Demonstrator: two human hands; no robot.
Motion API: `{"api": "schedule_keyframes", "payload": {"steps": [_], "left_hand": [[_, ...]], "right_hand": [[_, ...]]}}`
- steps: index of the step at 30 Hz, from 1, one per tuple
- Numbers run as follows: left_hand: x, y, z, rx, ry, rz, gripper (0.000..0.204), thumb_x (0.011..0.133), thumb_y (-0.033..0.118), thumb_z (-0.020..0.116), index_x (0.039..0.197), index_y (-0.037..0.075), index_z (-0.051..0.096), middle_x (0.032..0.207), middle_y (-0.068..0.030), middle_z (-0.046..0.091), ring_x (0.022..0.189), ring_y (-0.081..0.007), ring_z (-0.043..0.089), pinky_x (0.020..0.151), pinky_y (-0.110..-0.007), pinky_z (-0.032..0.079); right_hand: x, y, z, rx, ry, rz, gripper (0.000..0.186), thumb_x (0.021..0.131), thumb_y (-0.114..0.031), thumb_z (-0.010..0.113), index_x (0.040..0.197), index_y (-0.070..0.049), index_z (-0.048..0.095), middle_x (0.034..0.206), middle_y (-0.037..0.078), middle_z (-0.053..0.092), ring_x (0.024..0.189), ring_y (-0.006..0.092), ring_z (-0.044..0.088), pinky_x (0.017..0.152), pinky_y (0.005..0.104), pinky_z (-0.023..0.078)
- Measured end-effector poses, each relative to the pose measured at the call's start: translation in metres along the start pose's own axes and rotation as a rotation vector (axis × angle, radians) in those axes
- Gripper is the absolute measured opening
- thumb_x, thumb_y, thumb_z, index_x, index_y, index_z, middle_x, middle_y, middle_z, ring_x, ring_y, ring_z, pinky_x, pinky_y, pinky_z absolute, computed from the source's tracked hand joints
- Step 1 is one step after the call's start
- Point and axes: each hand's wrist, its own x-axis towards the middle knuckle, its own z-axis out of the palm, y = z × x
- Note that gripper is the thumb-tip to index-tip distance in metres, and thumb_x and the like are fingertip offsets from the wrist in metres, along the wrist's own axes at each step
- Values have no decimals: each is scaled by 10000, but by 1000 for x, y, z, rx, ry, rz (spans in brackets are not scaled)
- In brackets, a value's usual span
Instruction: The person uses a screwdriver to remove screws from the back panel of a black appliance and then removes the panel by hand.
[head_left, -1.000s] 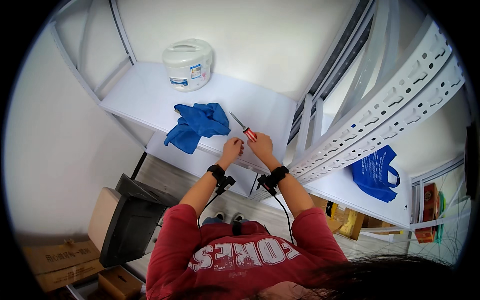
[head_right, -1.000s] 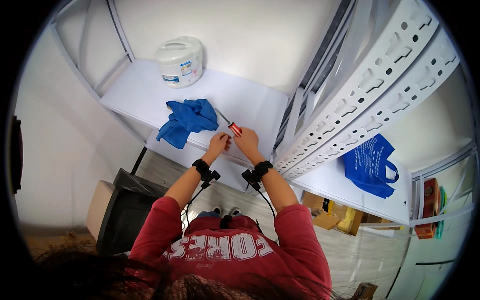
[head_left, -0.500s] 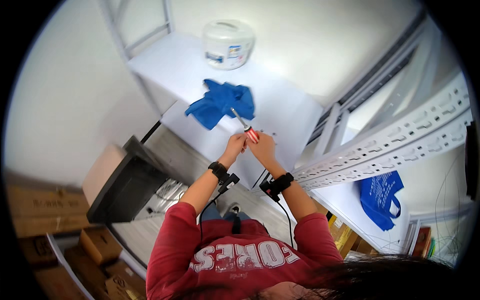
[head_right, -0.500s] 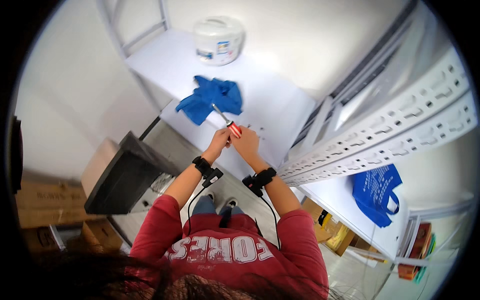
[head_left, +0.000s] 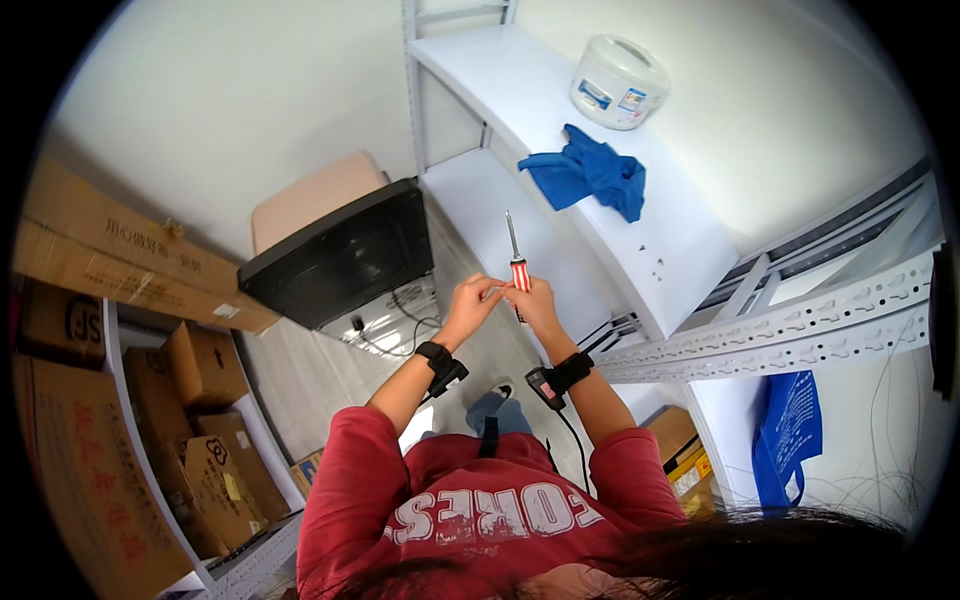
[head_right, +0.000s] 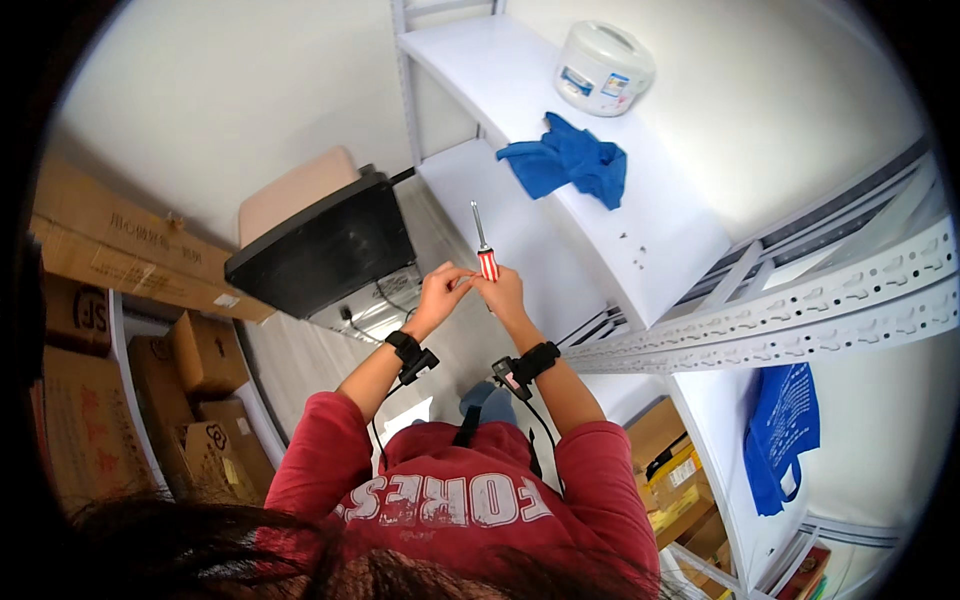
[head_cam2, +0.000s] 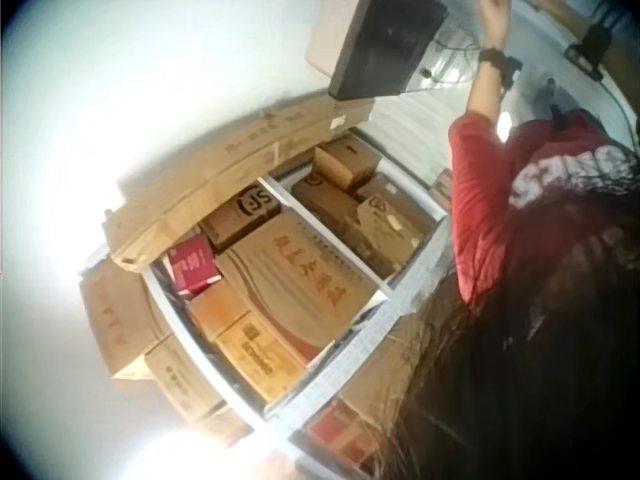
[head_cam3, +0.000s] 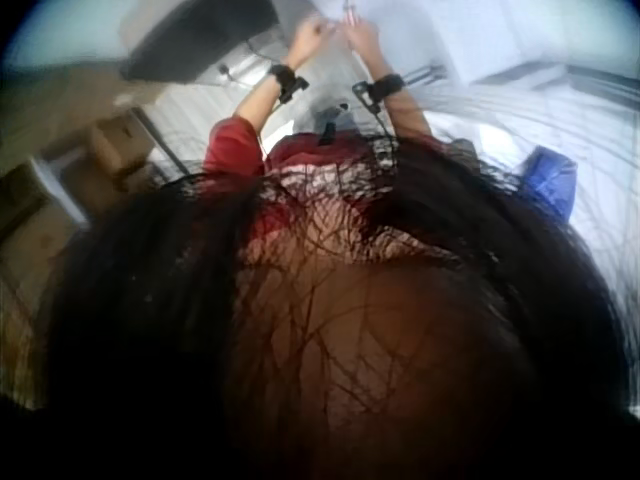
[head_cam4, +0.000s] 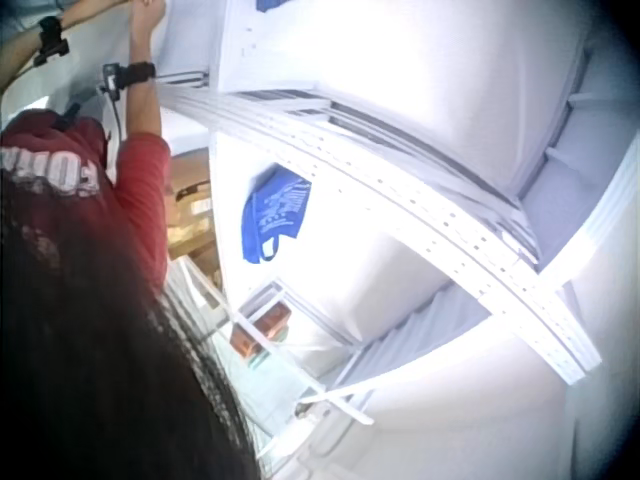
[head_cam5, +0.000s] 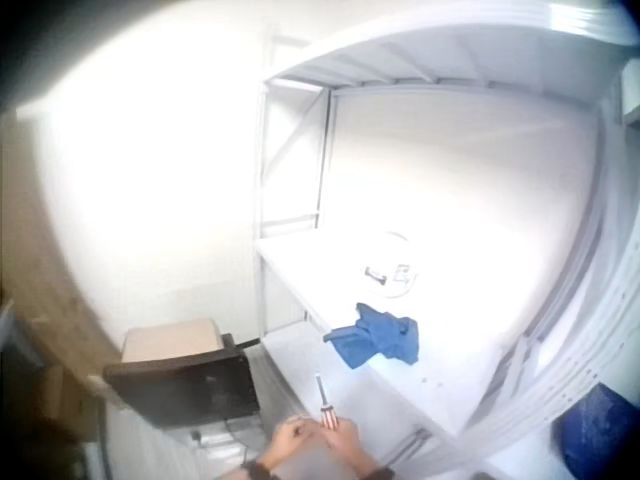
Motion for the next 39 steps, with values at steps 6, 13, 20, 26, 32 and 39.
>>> {"api": "schedule_keyframes", "payload": {"steps": [6,13,20,26,32,39], "left_hand": [[-83,-11,-59,150,65,-15,92,742,122,610,805,55,620,679,-106,506,601,-294,524,535,-371,414],[-140,3,-107,268,-28,46,97,756,128,584,795,43,557,745,-113,532,691,-316,547,580,-403,436],[-161,11,-124,332,49,50,116,781,147,567,795,34,543,764,-120,541,698,-324,546,579,-392,437],[-158,28,-126,363,48,9,153,804,180,548,780,30,532,749,-116,531,686,-325,541,580,-396,434],[-153,52,-119,265,74,-2,121,810,143,538,823,23,530,758,-133,552,672,-318,550,578,-374,434],[-141,61,-104,204,77,10,110,840,119,485,853,12,500,775,-163,555,715,-353,544,606,-384,422]], "right_hand": [[-59,11,72,75,-87,57,109,691,-104,642,701,-6,595,577,16,553,495,71,495,444,215,371],[-101,9,111,10,-265,73,112,696,-96,636,709,7,594,578,27,554,492,79,496,440,219,370],[-114,-14,127,25,-393,86,134,706,-122,646,686,-2,588,567,27,548,489,77,499,442,216,372],[-121,-34,117,81,-422,48,119,730,-108,620,730,0,571,612,35,554,516,84,504,465,219,389],[-122,-42,97,199,-409,29,74,678,-56,614,694,6,577,591,41,567,494,89,518,449,230,408],[-123,-43,78,249,-385,13,146,693,-110,663,703,2,569,587,46,568,491,94,524,446,233,410]]}}
